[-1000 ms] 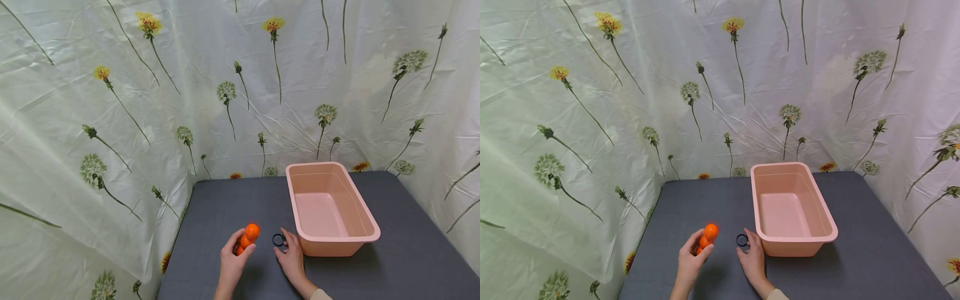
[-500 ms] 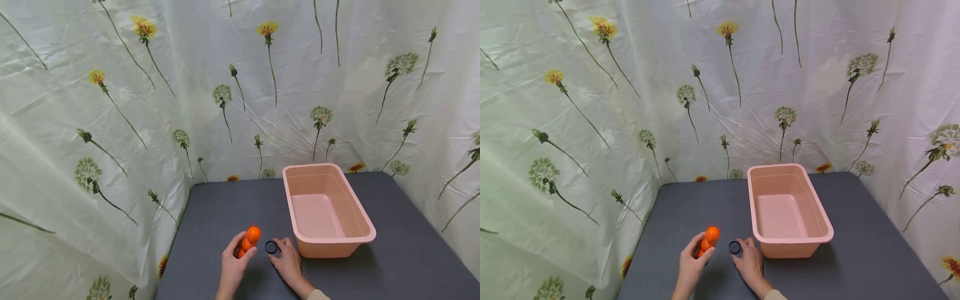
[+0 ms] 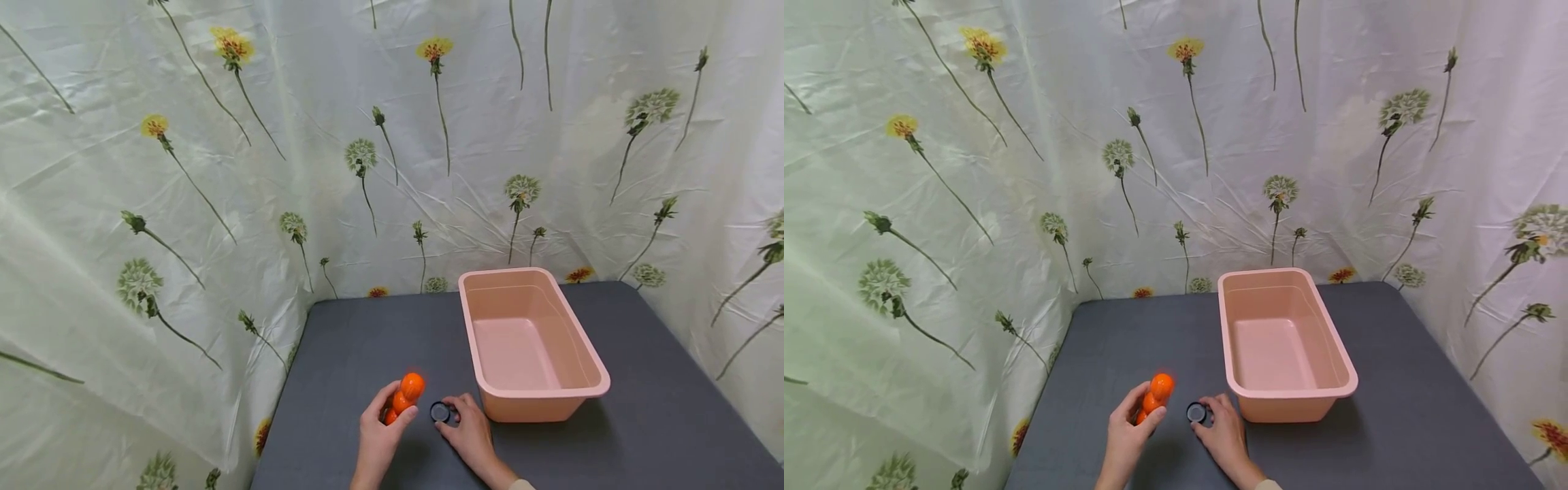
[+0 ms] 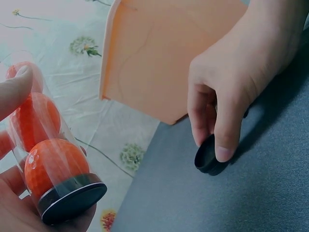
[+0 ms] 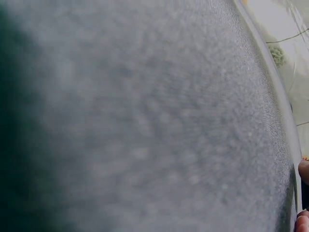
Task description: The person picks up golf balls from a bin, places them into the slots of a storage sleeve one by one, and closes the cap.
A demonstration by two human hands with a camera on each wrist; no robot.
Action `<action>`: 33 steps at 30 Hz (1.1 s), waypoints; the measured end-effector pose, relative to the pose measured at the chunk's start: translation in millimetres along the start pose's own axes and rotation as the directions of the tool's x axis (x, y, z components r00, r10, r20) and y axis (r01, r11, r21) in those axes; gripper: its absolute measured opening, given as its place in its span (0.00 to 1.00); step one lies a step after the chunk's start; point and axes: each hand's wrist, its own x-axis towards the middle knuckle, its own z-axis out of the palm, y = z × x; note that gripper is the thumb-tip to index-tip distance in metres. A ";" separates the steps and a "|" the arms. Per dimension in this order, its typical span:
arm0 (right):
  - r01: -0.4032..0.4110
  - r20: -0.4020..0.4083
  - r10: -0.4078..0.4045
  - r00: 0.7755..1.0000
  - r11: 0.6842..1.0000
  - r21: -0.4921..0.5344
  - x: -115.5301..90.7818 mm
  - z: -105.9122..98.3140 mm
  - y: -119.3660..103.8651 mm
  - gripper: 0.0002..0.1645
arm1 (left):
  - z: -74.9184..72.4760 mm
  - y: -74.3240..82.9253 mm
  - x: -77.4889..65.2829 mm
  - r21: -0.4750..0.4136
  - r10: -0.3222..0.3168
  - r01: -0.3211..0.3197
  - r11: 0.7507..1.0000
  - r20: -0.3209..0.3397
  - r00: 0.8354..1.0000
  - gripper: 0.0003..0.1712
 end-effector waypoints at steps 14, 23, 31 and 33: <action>-0.034 0.098 0.019 0.995 0.986 0.162 -10.2 -10.9 -4.3 0.24 | -0.9 -8.2 -2.6 0.006 -0.003 0.003 1.000 0.012 1.000 0.27; -0.033 0.142 -0.004 0.990 0.966 0.256 -9.1 -27.3 -26.0 0.24 | -2.1 -10.5 -0.9 0.024 0.019 -0.019 1.000 0.010 1.000 0.26; 0.006 0.135 -0.058 0.989 0.932 0.362 -5.3 -46.3 -52.2 0.27 | -2.2 -12.9 -1.3 0.022 0.030 -0.030 0.999 0.015 0.999 0.26; 0.002 0.137 -0.062 0.989 0.917 0.398 -5.3 -49.8 -57.8 0.27 | -1.8 -13.3 -1.7 0.016 0.036 -0.036 0.999 0.019 0.999 0.26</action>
